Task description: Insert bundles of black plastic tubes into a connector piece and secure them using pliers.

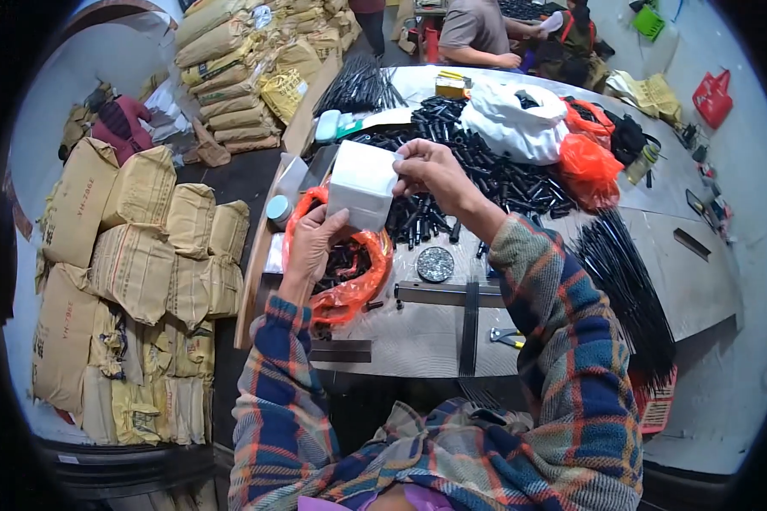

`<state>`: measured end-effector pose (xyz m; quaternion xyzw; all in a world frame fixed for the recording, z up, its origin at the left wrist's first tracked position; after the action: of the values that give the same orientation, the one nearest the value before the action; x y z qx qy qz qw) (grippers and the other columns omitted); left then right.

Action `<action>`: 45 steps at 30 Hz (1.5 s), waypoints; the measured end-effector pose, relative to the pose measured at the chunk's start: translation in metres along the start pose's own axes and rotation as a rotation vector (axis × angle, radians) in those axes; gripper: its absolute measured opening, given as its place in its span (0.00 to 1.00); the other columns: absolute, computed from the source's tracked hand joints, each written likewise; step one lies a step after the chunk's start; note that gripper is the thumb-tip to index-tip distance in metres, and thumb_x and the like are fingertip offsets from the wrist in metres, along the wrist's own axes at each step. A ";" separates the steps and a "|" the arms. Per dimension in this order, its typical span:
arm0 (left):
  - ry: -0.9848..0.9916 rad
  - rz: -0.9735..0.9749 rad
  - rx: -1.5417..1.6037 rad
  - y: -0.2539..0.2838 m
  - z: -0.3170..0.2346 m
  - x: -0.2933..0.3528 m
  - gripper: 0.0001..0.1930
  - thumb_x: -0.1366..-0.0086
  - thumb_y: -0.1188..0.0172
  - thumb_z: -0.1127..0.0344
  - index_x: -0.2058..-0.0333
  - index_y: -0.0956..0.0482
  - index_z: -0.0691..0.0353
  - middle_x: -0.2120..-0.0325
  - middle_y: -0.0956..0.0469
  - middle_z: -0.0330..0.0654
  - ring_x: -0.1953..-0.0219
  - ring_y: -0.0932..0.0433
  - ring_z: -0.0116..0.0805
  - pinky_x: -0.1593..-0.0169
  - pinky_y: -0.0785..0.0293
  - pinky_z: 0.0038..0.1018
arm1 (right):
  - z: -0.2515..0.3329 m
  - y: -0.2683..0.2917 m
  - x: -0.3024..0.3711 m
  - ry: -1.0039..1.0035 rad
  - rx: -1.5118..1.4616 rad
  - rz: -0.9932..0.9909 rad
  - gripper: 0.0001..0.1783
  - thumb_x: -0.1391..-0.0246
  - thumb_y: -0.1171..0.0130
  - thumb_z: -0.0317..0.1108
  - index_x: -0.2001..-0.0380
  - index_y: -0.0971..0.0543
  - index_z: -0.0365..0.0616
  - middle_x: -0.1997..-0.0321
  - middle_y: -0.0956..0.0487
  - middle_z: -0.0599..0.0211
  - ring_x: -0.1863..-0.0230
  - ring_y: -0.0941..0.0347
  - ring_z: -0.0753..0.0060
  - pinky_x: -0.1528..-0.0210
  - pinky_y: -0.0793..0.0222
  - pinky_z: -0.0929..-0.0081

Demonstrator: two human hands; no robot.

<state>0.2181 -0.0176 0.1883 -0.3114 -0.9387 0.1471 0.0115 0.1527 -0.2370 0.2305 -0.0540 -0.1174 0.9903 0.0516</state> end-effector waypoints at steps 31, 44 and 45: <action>-0.250 0.161 -0.683 0.017 -0.023 -0.062 0.10 0.40 0.45 0.67 0.67 0.22 0.70 0.73 0.24 0.32 0.69 0.29 0.19 0.64 0.32 0.18 | -0.014 0.016 -0.025 0.190 0.554 0.096 0.10 0.53 0.43 0.34 0.71 0.22 0.37 0.75 0.23 0.69 0.72 0.30 0.81 0.67 0.32 0.78; -0.467 -0.238 -1.474 0.074 -0.133 -0.125 0.11 0.51 0.40 0.58 0.72 0.18 0.56 0.75 0.21 0.43 0.70 0.22 0.41 0.65 0.30 0.34 | -0.002 0.078 0.007 -0.121 0.706 0.116 0.10 0.48 0.45 0.34 0.66 0.24 0.39 0.75 0.25 0.73 0.74 0.30 0.84 0.73 0.32 0.85; -0.490 -0.235 -1.552 0.079 -0.137 -0.130 0.11 0.50 0.40 0.57 0.71 0.18 0.55 0.75 0.21 0.42 0.69 0.23 0.41 0.64 0.31 0.34 | -0.004 0.086 0.008 -0.124 0.730 0.122 0.09 0.48 0.45 0.34 0.66 0.24 0.39 0.75 0.25 0.74 0.75 0.30 0.84 0.73 0.32 0.85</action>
<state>0.3840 0.0033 0.3056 -0.0897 -0.7759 -0.4820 -0.3970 0.1374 -0.3184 0.2058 0.0212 0.2440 0.9695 0.0012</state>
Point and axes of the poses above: each hand's wrist, its own x-axis away from the middle knuckle, its own y-axis out of the back of the hand, z = x × y, the point moved 1 cm from there along -x, towards the middle knuckle
